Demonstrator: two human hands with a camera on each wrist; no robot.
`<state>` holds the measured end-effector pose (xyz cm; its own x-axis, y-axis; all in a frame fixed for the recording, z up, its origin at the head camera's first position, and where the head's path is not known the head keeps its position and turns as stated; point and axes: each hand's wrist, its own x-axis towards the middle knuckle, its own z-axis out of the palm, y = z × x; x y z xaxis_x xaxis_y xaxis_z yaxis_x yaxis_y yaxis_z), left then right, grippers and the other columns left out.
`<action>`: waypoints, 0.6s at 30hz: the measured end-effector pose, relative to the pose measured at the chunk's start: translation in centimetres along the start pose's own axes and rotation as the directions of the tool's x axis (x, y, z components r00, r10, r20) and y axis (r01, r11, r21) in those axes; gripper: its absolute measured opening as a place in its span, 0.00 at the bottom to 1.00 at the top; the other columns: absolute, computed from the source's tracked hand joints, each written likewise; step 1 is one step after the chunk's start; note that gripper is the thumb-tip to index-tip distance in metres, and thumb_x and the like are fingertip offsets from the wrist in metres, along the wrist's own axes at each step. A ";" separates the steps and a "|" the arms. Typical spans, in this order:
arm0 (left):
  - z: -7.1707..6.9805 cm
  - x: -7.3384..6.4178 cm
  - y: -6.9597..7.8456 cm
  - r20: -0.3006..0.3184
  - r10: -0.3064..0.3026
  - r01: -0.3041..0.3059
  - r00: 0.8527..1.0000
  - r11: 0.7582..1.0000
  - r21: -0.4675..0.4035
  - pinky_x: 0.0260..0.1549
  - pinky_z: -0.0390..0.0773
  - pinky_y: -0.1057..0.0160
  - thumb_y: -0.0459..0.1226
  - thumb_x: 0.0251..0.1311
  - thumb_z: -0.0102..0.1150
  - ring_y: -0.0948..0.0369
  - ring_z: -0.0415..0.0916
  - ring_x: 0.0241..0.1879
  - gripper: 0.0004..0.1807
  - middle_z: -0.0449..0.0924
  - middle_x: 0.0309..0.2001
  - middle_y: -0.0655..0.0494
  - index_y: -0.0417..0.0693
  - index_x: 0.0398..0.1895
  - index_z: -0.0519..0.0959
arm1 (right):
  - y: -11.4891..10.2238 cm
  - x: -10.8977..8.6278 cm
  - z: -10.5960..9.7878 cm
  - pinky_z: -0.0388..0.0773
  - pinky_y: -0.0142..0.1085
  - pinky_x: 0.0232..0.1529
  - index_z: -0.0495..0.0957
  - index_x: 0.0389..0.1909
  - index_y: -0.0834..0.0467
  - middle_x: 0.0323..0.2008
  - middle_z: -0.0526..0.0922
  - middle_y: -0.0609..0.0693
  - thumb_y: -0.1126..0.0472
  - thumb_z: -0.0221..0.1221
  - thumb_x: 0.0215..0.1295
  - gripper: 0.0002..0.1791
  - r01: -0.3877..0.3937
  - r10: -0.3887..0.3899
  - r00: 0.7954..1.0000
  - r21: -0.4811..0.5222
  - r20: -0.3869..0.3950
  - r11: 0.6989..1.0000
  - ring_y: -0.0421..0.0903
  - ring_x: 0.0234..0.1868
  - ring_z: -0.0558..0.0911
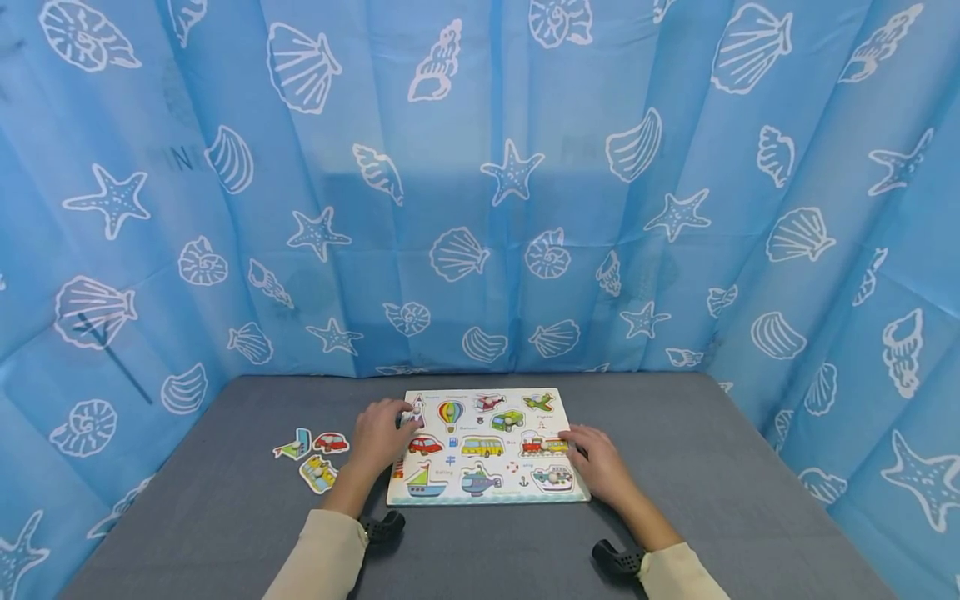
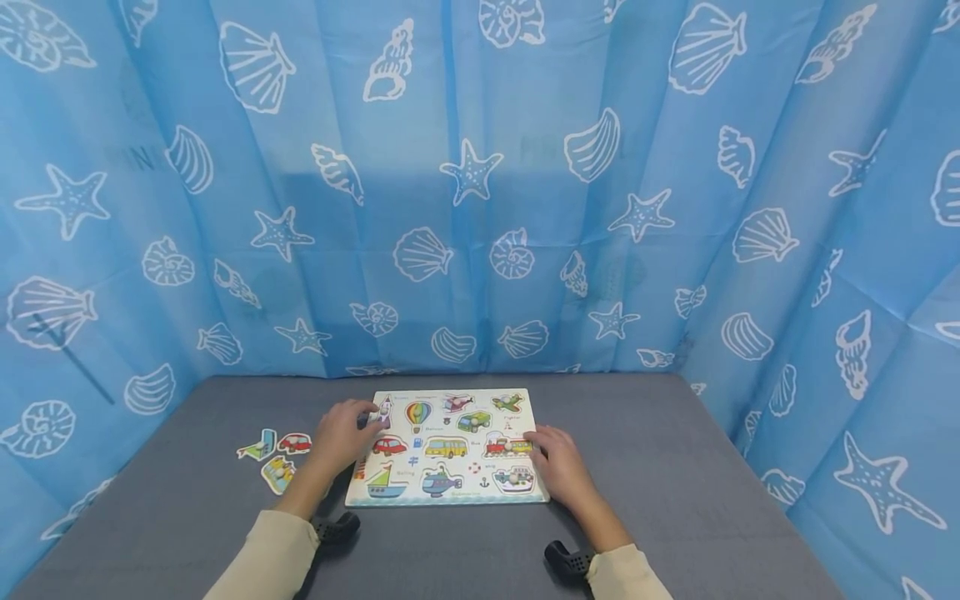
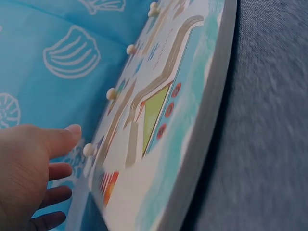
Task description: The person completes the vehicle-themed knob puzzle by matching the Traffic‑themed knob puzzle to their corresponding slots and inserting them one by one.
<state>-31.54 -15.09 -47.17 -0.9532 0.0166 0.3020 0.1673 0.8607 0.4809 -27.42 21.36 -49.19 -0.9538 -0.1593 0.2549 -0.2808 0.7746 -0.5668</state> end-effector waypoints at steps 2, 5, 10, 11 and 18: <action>-0.3 -0.2 -0.2 0.004 0.007 -0.007 1.000 1.000 0.012 0.50 0.68 0.43 0.47 0.58 0.67 0.50 0.74 0.49 0.17 0.81 0.45 0.52 0.49 0.47 0.83 | 0.0 0.0 0.0 0.59 0.60 0.61 0.79 0.55 0.63 0.61 0.72 0.66 0.69 0.57 0.66 0.17 0.000 0.000 1.000 0.001 -0.002 1.000 0.66 0.65 0.65; -0.7 -0.4 -0.7 0.000 0.024 -0.024 1.000 0.999 0.048 0.48 0.70 0.45 0.45 0.57 0.68 0.51 0.75 0.45 0.15 0.81 0.42 0.54 0.50 0.44 0.84 | -0.1 0.0 0.0 0.59 0.61 0.61 0.79 0.55 0.63 0.61 0.72 0.66 0.69 0.58 0.66 0.17 -0.001 0.001 1.000 0.004 -0.004 1.000 0.66 0.65 0.65; -0.9 -0.7 -1.8 -0.012 0.064 -0.062 0.998 0.992 0.110 0.44 0.72 0.47 0.42 0.55 0.70 0.53 0.77 0.41 0.12 0.81 0.37 0.56 0.50 0.41 0.84 | -0.1 0.0 -0.1 0.59 0.61 0.61 0.79 0.55 0.64 0.61 0.72 0.66 0.69 0.58 0.66 0.17 0.006 -0.006 1.000 0.000 -0.005 1.000 0.66 0.64 0.65; -1.0 -0.8 -2.0 -0.015 0.070 -0.068 0.997 0.991 0.119 0.44 0.72 0.46 0.42 0.55 0.70 0.53 0.77 0.41 0.12 0.81 0.37 0.56 0.50 0.40 0.84 | -0.1 0.0 -0.1 0.59 0.61 0.61 0.79 0.55 0.64 0.61 0.72 0.66 0.69 0.58 0.66 0.17 0.007 -0.007 1.000 -0.002 -0.005 1.000 0.66 0.64 0.65; -1.7 -1.0 -3.8 -0.002 0.098 -0.096 0.995 0.981 0.169 0.44 0.72 0.46 0.41 0.54 0.71 0.51 0.77 0.42 0.10 0.81 0.37 0.55 0.50 0.39 0.84 | -0.3 -0.1 -0.1 0.59 0.61 0.61 0.79 0.54 0.64 0.60 0.73 0.66 0.69 0.58 0.66 0.16 0.014 -0.014 1.000 -0.007 -0.005 1.000 0.66 0.64 0.65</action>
<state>-30.82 -19.22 -47.90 -0.9318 0.0997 0.3491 0.2133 0.9285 0.3040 -27.26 21.25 -48.97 -0.9492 -0.1667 0.2669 -0.2932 0.7765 -0.5577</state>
